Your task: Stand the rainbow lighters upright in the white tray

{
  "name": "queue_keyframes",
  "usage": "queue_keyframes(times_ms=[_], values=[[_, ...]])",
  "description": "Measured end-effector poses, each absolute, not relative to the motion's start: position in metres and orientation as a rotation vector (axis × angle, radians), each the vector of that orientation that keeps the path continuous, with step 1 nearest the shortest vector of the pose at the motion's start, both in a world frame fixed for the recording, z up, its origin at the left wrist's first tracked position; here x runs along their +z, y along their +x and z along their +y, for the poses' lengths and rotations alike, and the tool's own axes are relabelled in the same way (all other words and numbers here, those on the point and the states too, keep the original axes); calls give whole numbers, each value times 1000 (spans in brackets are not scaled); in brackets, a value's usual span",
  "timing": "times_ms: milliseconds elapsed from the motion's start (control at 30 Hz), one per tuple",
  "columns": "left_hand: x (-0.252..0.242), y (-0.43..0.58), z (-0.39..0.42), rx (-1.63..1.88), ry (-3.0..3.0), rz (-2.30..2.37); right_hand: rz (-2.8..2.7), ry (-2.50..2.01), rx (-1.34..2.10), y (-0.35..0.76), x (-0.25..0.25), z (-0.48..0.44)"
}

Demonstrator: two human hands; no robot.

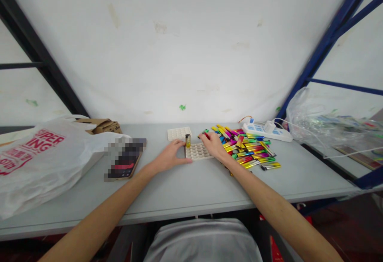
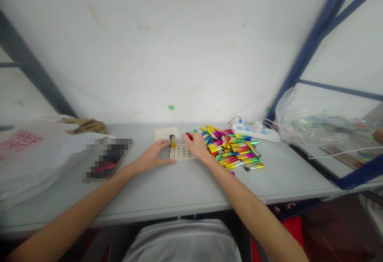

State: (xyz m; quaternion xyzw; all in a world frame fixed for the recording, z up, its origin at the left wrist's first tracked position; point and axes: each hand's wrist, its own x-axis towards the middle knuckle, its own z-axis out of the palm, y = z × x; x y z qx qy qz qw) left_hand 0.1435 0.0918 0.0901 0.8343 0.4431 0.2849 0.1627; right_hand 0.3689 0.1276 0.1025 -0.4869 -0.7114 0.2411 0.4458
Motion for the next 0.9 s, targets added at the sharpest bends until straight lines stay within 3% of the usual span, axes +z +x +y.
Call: queue_keyframes(times_ms=[633,900], values=[[89,143,91,832,2365,1253,-1945,-1027,523,375,108,121],[89,143,91,844,2365,1239,-2079,-1019,280,376,114,118]])
